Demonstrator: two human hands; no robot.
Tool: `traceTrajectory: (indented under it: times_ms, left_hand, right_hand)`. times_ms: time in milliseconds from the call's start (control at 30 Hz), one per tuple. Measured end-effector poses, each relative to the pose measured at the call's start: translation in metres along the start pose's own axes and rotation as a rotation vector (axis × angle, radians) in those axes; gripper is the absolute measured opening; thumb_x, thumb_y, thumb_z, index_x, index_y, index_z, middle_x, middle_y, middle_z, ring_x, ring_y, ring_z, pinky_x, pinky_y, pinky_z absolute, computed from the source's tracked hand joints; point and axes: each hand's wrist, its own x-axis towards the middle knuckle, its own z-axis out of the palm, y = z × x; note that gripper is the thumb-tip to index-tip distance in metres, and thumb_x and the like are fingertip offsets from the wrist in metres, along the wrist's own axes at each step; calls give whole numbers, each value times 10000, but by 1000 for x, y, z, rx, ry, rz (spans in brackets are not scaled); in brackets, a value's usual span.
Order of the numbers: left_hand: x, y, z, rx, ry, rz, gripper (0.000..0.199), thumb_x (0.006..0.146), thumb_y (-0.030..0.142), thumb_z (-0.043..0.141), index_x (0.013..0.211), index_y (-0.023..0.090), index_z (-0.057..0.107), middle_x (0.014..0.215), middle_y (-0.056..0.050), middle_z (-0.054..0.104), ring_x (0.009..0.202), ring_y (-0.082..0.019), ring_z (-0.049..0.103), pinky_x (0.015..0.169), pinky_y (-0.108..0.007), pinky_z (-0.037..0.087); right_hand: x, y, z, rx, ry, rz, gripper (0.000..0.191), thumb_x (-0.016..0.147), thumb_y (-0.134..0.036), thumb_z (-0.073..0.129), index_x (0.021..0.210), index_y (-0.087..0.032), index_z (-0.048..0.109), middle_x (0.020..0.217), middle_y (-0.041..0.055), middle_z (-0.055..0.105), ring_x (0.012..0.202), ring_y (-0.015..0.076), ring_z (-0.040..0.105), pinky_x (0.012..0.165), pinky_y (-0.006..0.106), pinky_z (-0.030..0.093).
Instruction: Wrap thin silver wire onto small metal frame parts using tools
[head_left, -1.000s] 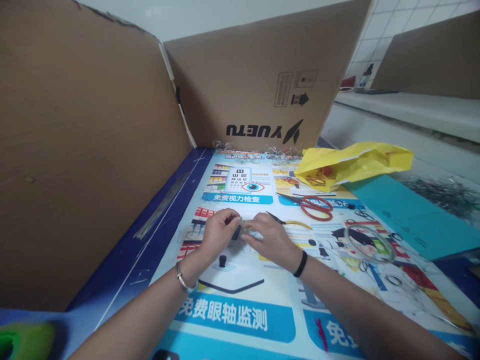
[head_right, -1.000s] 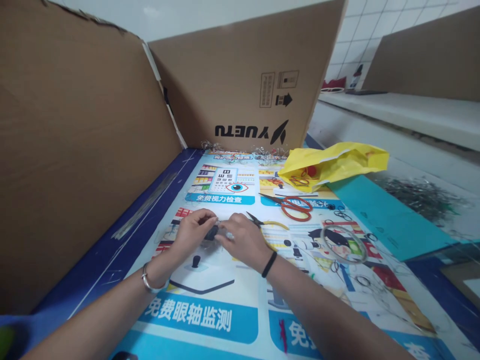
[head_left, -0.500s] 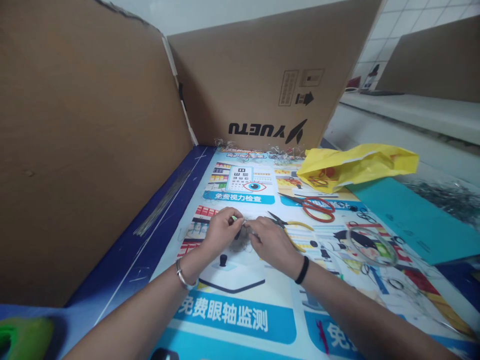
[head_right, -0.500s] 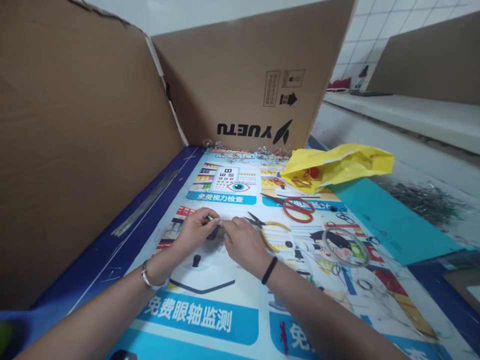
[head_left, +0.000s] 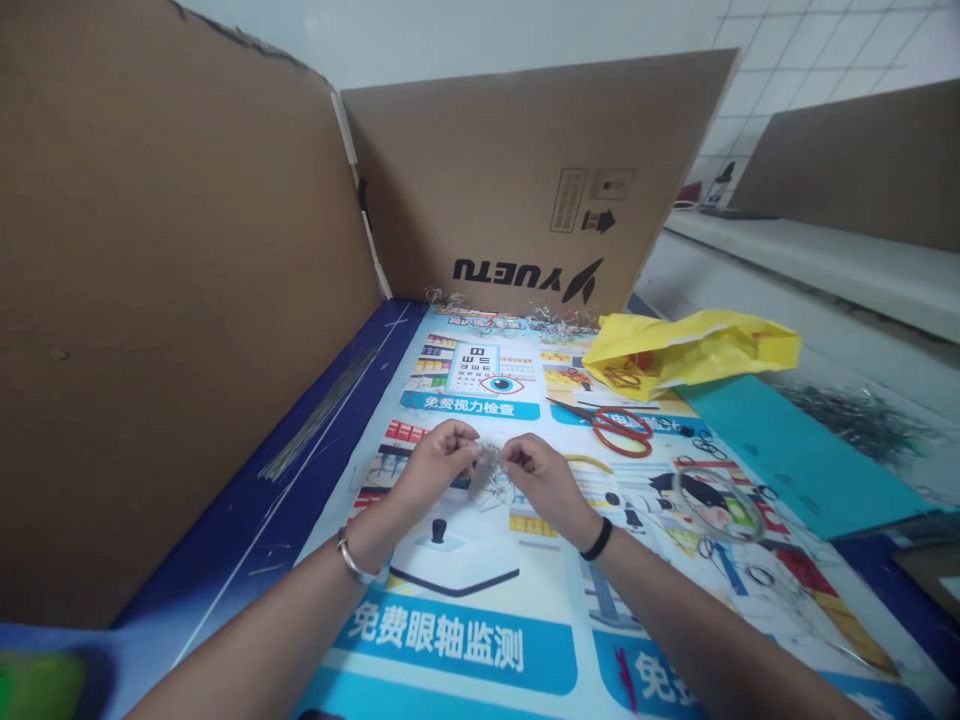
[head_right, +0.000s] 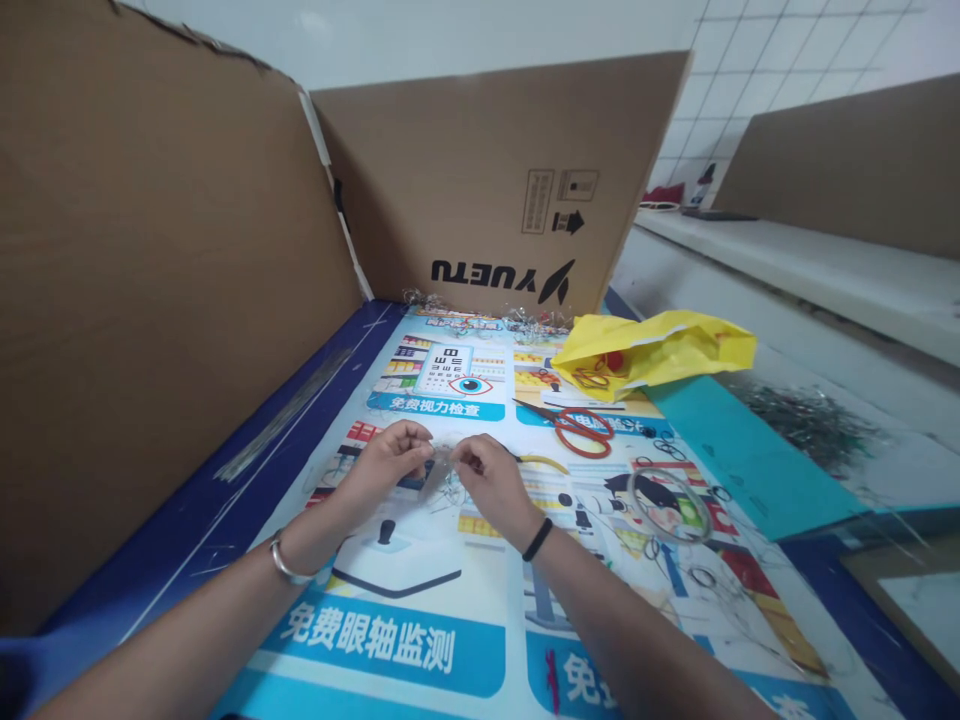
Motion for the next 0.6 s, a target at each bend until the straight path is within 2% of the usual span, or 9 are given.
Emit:
traceTrajectory:
  times_ms: [167, 367, 467, 600]
  left_hand:
    - [-1, 0, -3, -74, -61, -17, 215, 699, 280, 663, 803, 147, 529, 584, 48, 523, 497, -67, 497, 493, -188, 385]
    - [-2, 0, -2, -108, -30, -50, 200, 706, 285, 662, 759, 152, 522, 512, 54, 520, 453, -70, 491, 474, -187, 376]
    - [-3, 1, -1, -115, -7, -56, 196, 704, 285, 663, 756, 154, 527, 519, 49, 533, 457, -69, 498, 480, -185, 379]
    - [-3, 1, -1, -116, 34, -60, 205, 688, 286, 673, 759, 153, 535, 525, 45, 545, 473, -75, 508, 498, -192, 401]
  right_hand:
    - [2, 2, -2, 88, 5, 74, 99, 701, -131, 480, 746, -203, 532, 696, -15, 523, 620, 123, 479, 564, 247, 404]
    - [4, -2, -5, 145, 14, 104, 64, 709, -152, 471, 709, -196, 517, 667, -28, 494, 600, 110, 452, 559, 236, 384]
    - [3, -7, -6, 163, 31, 118, 58, 745, -198, 474, 767, -197, 528, 691, -18, 513, 599, 111, 463, 552, 239, 395]
    - [0, -13, -7, 39, 51, -2, 147, 737, -240, 550, 878, -200, 543, 811, 16, 557, 693, 131, 507, 625, 267, 430]
